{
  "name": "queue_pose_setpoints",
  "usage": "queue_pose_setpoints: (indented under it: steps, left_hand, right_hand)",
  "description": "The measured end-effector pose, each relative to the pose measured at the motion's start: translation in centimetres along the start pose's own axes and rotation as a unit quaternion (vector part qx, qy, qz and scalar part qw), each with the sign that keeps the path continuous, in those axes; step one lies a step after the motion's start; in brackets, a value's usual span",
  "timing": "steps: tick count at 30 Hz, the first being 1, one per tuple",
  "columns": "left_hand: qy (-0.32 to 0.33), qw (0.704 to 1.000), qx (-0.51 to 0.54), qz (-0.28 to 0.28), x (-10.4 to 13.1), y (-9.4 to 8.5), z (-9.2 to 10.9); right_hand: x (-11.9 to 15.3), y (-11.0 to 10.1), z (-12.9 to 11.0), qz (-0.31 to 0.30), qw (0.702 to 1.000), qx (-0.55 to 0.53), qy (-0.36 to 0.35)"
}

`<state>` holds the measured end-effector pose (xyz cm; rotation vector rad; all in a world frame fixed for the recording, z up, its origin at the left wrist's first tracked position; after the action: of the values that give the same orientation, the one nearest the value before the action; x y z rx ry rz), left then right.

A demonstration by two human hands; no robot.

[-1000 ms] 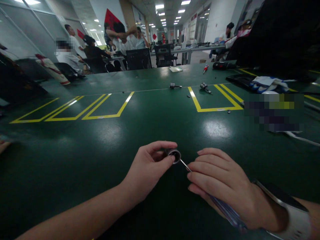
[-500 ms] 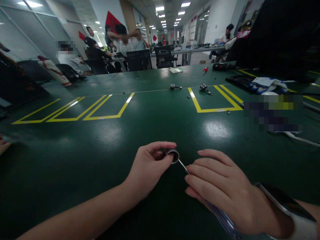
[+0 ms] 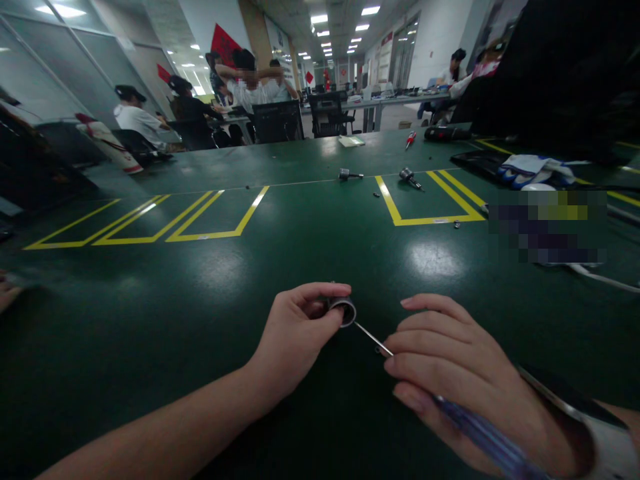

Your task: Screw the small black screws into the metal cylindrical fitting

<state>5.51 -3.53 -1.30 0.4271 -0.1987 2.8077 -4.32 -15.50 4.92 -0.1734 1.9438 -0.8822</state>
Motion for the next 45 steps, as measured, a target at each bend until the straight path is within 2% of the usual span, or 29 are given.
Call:
queue_pose_setpoints:
  steps: [3,5,7,9,11,15,20,22,26,29,31,38,45]
  left_hand:
    - [0.001,1.000,0.004,-0.003,-0.2,-0.2,0.0]
    - [-0.006,1.000,0.008,-0.012,-0.3,-0.2,0.0]
    - [-0.017,1.000,0.013,-0.020,-0.3,-0.2,-0.1]
    - [-0.028,0.999,0.019,-0.028,-0.4,-0.3,-0.3]
    - [-0.033,0.998,0.024,-0.036,-0.4,-0.3,-0.3]
    - [-0.037,0.998,0.032,-0.045,-0.4,-0.3,-0.3]
    - [-0.040,0.998,0.036,-0.042,-0.4,-0.2,-0.3]
    - [-0.038,0.998,0.038,-0.044,-0.4,-0.2,-0.3]
    - [-0.018,0.997,0.057,-0.049,-0.3,-0.1,-0.2]
    - [-0.006,0.996,0.080,-0.034,-0.3,-0.2,-0.1]
    - [0.000,0.996,0.085,-0.027,-0.3,-0.3,0.1]
    - [0.011,0.996,0.078,-0.051,0.0,0.2,0.4]
    - [0.013,0.997,0.053,-0.057,0.2,0.6,0.2]
  right_hand:
    - [0.5,-0.7,2.7,0.051,0.982,-0.121,0.138]
    - [1.6,-0.2,5.1,0.070,0.946,-0.185,0.256]
    - [2.8,1.1,6.9,0.059,0.904,-0.241,0.349]
    - [3.4,2.0,7.8,0.047,0.880,-0.268,0.389]
    - [3.6,2.1,8.2,0.046,0.878,-0.268,0.394]
    - [3.3,1.6,8.1,0.048,0.890,-0.234,0.389]
    - [2.8,1.4,7.5,0.008,0.911,-0.182,0.369]
    - [2.1,1.0,6.7,0.003,0.935,-0.155,0.318]
    - [0.7,0.9,3.3,-0.040,0.986,-0.072,0.144]
    - [0.4,1.4,1.2,-0.075,0.997,-0.005,0.030]
    - [0.5,1.5,0.6,-0.069,0.997,0.019,-0.005]
    - [0.4,-0.3,-0.3,0.020,0.997,0.052,-0.045]
    - [0.4,0.0,-0.2,0.013,0.997,0.070,-0.042]
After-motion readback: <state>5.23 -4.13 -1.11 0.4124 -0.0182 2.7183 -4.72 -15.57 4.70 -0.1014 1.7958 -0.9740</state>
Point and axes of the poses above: each hand's wrist, its own x-axis away from the middle knuckle, its own y-axis out of the palm, z = x × y, the point moved 8 cm from there along -x, towards the middle knuckle, and after that the axes turned 7 degrees about -y, right-handed, at the moved point
